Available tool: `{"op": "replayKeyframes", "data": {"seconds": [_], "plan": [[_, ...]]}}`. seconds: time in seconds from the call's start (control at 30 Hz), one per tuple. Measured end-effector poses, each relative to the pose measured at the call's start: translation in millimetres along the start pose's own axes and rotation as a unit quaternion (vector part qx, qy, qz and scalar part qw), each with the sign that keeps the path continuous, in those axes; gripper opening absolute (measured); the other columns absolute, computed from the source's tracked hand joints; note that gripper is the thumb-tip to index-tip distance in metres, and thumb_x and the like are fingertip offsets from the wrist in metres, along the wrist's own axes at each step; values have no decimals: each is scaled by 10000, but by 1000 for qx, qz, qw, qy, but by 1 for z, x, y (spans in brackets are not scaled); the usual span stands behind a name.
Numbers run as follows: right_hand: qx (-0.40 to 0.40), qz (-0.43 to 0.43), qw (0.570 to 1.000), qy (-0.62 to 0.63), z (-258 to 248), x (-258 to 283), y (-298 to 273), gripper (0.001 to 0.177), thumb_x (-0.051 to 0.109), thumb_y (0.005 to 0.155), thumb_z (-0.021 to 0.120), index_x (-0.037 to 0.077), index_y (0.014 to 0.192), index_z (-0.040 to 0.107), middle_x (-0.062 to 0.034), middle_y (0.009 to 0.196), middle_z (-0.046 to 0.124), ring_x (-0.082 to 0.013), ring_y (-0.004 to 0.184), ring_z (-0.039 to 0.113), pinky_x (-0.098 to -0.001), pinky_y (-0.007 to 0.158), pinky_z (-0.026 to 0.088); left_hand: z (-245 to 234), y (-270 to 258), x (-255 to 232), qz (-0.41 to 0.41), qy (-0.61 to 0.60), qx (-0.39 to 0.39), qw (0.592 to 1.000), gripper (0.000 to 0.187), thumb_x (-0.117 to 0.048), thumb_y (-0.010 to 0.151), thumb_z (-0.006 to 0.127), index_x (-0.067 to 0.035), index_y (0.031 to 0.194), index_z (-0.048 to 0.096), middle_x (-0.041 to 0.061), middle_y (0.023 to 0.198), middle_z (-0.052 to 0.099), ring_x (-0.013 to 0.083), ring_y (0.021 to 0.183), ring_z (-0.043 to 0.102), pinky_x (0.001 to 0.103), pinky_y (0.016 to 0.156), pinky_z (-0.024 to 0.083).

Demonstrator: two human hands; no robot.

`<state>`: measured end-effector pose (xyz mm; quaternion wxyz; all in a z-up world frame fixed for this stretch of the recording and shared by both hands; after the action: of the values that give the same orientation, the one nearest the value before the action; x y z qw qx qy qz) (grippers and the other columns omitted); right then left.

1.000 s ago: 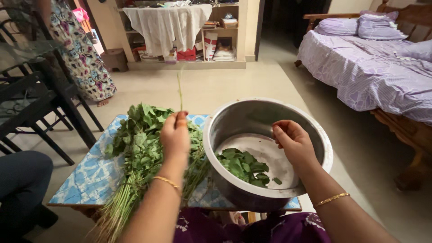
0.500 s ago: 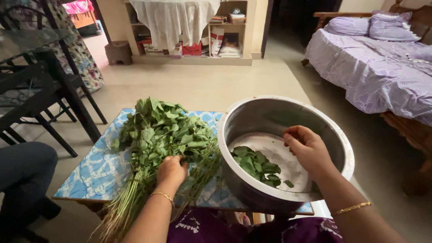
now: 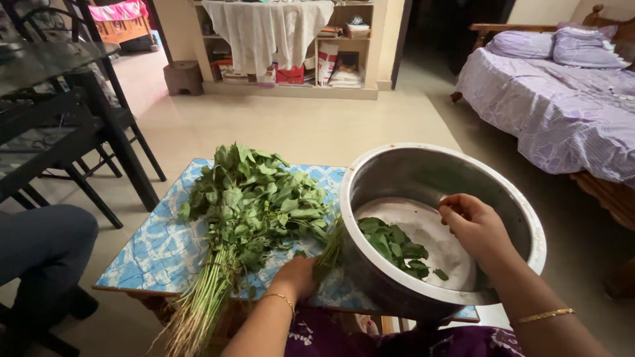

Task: The person plucks leaves from a bunch of greens by hand and places them into a metal pot.

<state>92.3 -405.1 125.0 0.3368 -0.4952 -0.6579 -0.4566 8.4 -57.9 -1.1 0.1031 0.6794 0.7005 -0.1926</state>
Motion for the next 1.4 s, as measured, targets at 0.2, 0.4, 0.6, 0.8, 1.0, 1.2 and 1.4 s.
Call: {"op": "replayKeyframes", "data": {"seconds": [0.2,0.4,0.6,0.8,1.0,1.2,1.4], "plan": [[31,0,1000,5,4,-12,7,221,143,933,669,-4,1091,716,-49,847,693,-116,766,615,-270,682,494,-34,10,20,-112,-49,-49,991,382,-451,914,688,-134,1120,745,167,1149,711,353,1074,679,433,957,544],[38,-24,992,-119,8,3,1,195,170,919,695,31,1049,735,-51,804,702,-129,721,608,-275,670,504,-55,-20,73,-262,56,-197,943,346,-259,988,484,-198,1284,651,101,1399,552,316,1278,531,490,1042,451],[64,-20,980,-186,15,19,-8,201,204,910,687,56,1029,754,-83,745,670,-155,677,578,-320,644,508,-45,-26,97,-280,78,-226,930,316,-240,1047,466,-203,1283,673,106,1318,620,326,1260,559,494,1035,467],[70,-37,979,-187,17,22,-7,225,232,882,689,68,1022,751,-38,744,683,-139,674,597,-303,645,514,-57,-32,92,-277,10,-280,919,257,-282,953,590,-283,1171,728,57,1231,659,295,1168,614,491,953,494],[87,12,975,-205,19,23,-11,229,249,905,682,83,1044,758,-90,729,662,-169,659,592,-325,636,513,-65,-6,81,-117,-142,-352,918,234,-305,937,640,-241,1120,771,72,1111,722,265,908,704,395,785,558],[86,6,970,-227,19,21,-9,216,243,904,680,83,1031,751,-81,719,659,-164,650,594,-319,631,510,-84,7,55,-114,-310,-338,881,259,-363,979,678,-158,1116,760,80,850,762,211,722,673,352,691,523],[79,2,974,-211,20,22,-13,221,245,898,689,75,1027,750,-90,693,657,-171,635,585,-327,618,508,-101,12,35,-21,-447,-417,791,280,-270,934,693,-141,1166,780,50,878,764,145,717,619,327,655,506]]}}
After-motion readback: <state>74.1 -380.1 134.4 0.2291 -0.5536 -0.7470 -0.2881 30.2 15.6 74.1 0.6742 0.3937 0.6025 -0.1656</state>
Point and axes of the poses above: each hand's wrist, its own y-axis towards the middle knuckle, its own z-axis out of the palm, x = y × z, the point moved 3 cm from there along y, towards the middle knuckle
